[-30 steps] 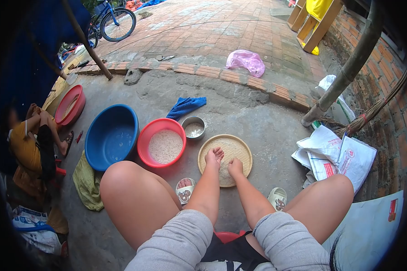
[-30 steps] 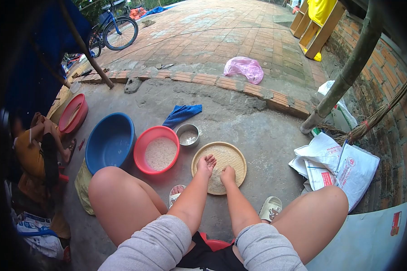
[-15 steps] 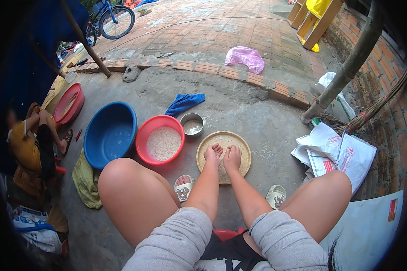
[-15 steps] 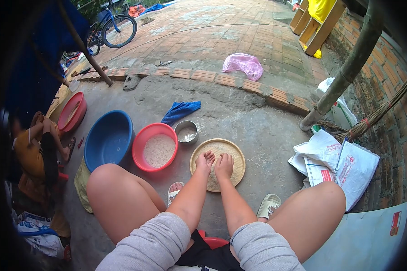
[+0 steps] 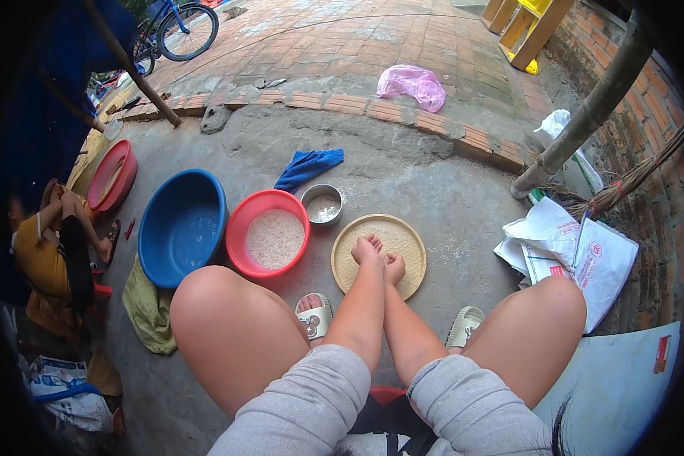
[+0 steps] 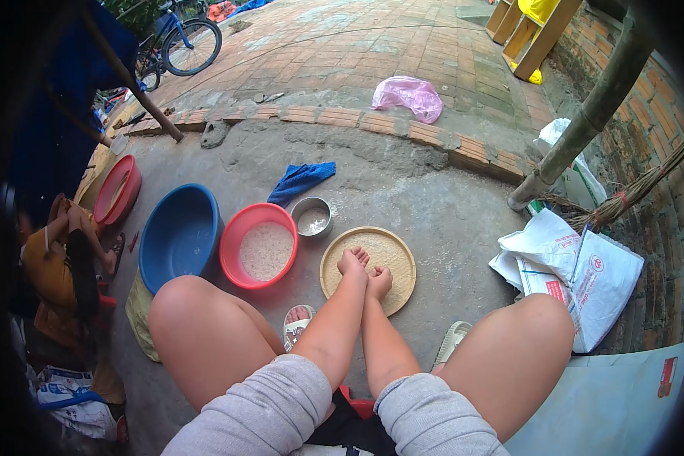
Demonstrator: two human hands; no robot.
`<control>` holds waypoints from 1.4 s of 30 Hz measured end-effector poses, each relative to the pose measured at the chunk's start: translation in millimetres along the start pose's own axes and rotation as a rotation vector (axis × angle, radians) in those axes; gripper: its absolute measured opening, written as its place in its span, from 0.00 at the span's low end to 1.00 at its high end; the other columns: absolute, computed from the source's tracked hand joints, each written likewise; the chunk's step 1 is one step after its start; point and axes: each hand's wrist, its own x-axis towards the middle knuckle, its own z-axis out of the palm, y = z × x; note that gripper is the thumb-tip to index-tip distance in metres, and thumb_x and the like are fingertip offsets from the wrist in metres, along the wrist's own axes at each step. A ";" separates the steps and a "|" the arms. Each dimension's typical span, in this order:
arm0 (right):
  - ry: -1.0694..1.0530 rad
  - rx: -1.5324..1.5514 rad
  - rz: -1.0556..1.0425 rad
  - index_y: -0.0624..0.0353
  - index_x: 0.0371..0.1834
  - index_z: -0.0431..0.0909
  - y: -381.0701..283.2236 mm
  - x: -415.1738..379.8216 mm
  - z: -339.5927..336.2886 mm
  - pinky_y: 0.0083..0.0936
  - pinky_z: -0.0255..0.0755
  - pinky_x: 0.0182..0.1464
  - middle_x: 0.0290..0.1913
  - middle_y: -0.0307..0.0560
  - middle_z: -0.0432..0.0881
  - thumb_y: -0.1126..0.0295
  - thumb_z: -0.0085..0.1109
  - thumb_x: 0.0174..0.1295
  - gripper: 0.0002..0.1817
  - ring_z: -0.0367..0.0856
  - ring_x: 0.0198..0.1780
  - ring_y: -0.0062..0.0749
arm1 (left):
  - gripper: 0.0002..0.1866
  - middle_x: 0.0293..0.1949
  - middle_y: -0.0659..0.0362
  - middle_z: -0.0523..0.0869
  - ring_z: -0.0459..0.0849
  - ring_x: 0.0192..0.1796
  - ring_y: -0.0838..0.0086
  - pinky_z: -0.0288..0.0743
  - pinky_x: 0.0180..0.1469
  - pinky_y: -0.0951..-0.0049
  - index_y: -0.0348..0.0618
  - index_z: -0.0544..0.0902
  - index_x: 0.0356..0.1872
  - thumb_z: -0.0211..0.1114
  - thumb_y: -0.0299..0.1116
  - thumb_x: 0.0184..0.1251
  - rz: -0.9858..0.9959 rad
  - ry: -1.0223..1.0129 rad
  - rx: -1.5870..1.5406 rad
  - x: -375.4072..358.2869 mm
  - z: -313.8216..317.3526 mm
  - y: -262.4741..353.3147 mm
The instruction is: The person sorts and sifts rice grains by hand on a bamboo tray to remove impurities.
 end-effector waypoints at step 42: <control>0.320 -0.509 0.055 0.56 0.40 0.74 -67.8 26.1 -100.4 0.41 0.62 0.54 0.45 0.54 0.73 0.71 0.51 0.50 0.12 0.69 0.49 0.50 | 0.17 0.48 0.55 0.73 0.70 0.51 0.61 0.65 0.50 0.57 0.49 0.73 0.47 0.53 0.40 0.57 0.355 0.981 1.117 -9.6 -60.9 23.6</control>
